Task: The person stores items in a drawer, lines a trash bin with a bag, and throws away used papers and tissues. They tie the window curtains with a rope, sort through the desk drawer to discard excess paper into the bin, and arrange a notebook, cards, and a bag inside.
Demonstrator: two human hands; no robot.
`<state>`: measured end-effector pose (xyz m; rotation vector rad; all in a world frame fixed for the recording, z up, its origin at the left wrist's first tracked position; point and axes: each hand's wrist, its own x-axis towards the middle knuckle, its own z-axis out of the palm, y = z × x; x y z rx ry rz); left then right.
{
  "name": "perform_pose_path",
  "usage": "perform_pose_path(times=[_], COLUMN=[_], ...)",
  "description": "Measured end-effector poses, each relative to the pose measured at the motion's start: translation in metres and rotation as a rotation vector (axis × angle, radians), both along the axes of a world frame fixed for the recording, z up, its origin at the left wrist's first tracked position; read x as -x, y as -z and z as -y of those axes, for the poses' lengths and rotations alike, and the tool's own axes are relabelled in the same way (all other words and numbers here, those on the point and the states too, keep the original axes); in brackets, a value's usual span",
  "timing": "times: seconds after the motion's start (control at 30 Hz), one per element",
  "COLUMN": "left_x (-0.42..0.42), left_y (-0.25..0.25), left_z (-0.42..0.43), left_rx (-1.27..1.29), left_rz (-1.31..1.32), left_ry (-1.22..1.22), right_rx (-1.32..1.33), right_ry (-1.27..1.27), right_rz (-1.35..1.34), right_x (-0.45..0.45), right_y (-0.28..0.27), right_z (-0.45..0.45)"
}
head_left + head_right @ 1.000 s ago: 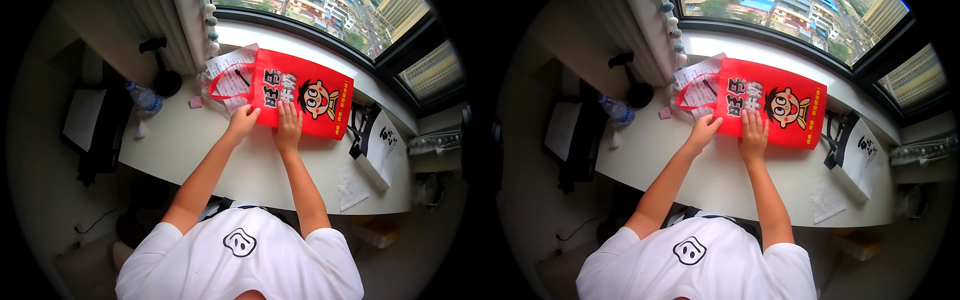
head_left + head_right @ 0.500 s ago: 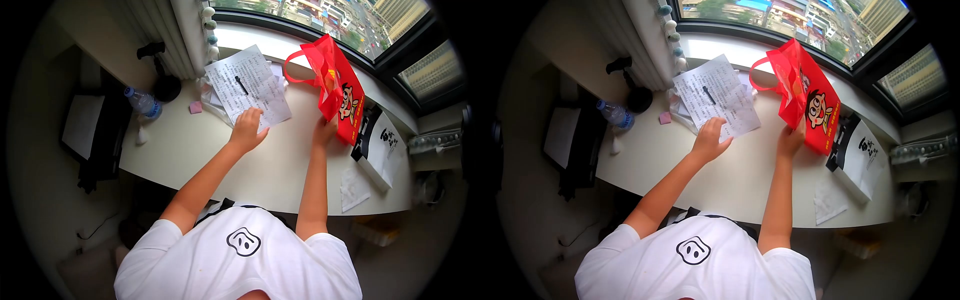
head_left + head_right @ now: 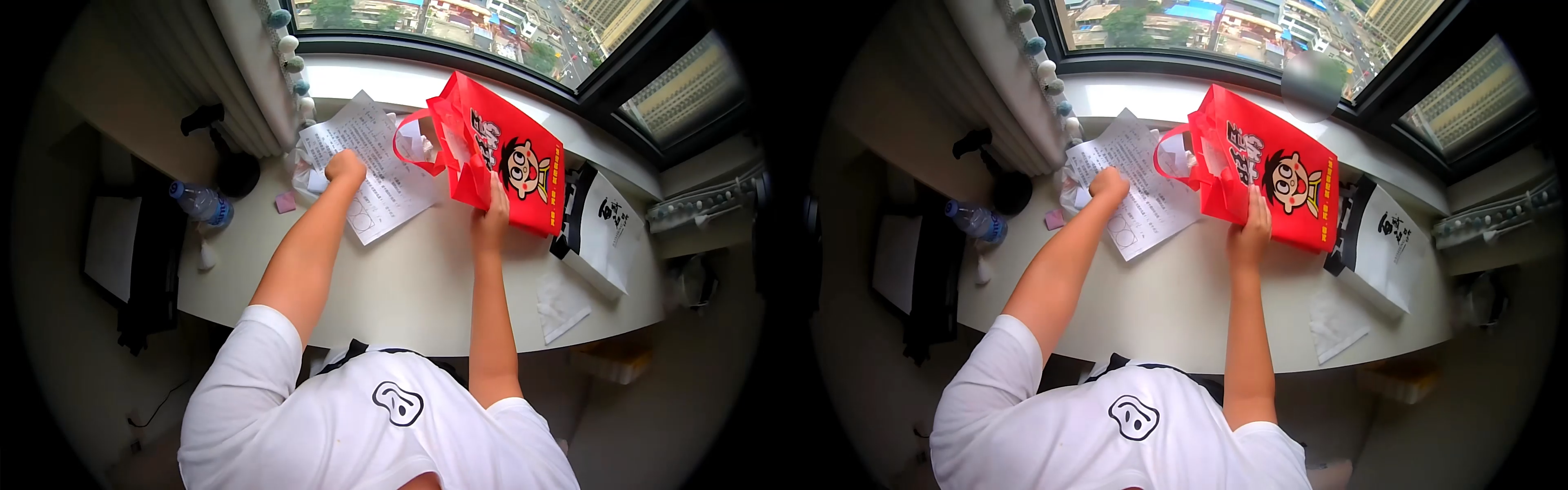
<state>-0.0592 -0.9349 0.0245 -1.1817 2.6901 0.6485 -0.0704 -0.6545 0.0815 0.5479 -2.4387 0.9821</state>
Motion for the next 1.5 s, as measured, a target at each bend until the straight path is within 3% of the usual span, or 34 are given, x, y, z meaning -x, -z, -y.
perform_pose_path(times=[0.17,0.2,0.27,0.33,0.4,0.47,0.63,0.7,0.8,0.9,1.03,1.1,1.23,1.3,1.37,1.43,1.5], left_x=[-0.024,-0.046,-0.108,-0.19,-0.279,-0.368,-0.527,-0.57,-0.635,-0.676,-0.733,-0.737,-0.787,-0.801,-0.819,-0.853,-0.878], left_y=[0.007,0.002,-0.019,-0.039,-0.047,-0.036,-0.013,0.017,0.078,0.09,0.106,0.099,0.199,0.217,0.236,0.264,0.258], left_z=[0.001,-0.001,-0.01,-0.02,-0.033,-0.047,-0.11,-0.127,-0.123,-0.078,0.025,0.065,0.121,0.124,0.109,0.085,0.054], left_rx=[0.021,0.025,0.099,0.222,0.117,0.2,0.278,0.167,0.196,0.209,0.159,0.026,-0.081,-0.688,-1.005,-1.089,-1.016], left_rz=[-0.215,-0.205,-0.58,-0.655,-0.584,-0.549,-0.467,-0.524,-0.565,-0.556,-0.379,-0.14,-0.34,-0.405,-0.461,-0.373,-0.208], left_ry=[0.033,0.013,0.097,0.125,-0.13,-0.347,-0.935,-1.218,-1.382,-1.481,-1.337,-1.282,-1.278,-1.638,-1.745,-1.723,-1.476], right_rx=[-0.137,-0.239,-0.28,-0.442,-0.509,-0.498,-0.239,-0.186,-0.105,-0.1,-0.171,-0.158,-0.288,-0.393,-0.418,-0.378,-0.376], right_ry=[0.14,0.234,0.15,0.041,-0.091,-0.156,-0.301,-0.379,-0.475,-0.477,-0.434,-0.366,-0.293,-0.33,-0.319,-0.361,-0.356], right_rz=[0.017,0.099,-0.011,0.086,0.203,0.292,0.039,-0.055,-0.095,-0.132,-0.165,-0.09,0.009,0.053,0.05,0.014,-0.016], right_x=[-0.011,-0.018,-0.015,-0.028,-0.041,-0.046,-0.071,-0.088,-0.118,-0.148,-0.201,-0.231,-0.288,-0.304,-0.313,-0.311,-0.3], right_y=[0.003,0.0,0.027,0.039,0.052,0.069,0.065,0.061,0.046,0.034,0.033,0.035,0.039,0.033,0.03,0.022,0.014], right_z=[0.002,0.003,-0.008,-0.018,-0.028,-0.04,-0.024,-0.004,0.032,0.055,0.05,0.047,0.043,0.04,0.046,0.056,0.068])
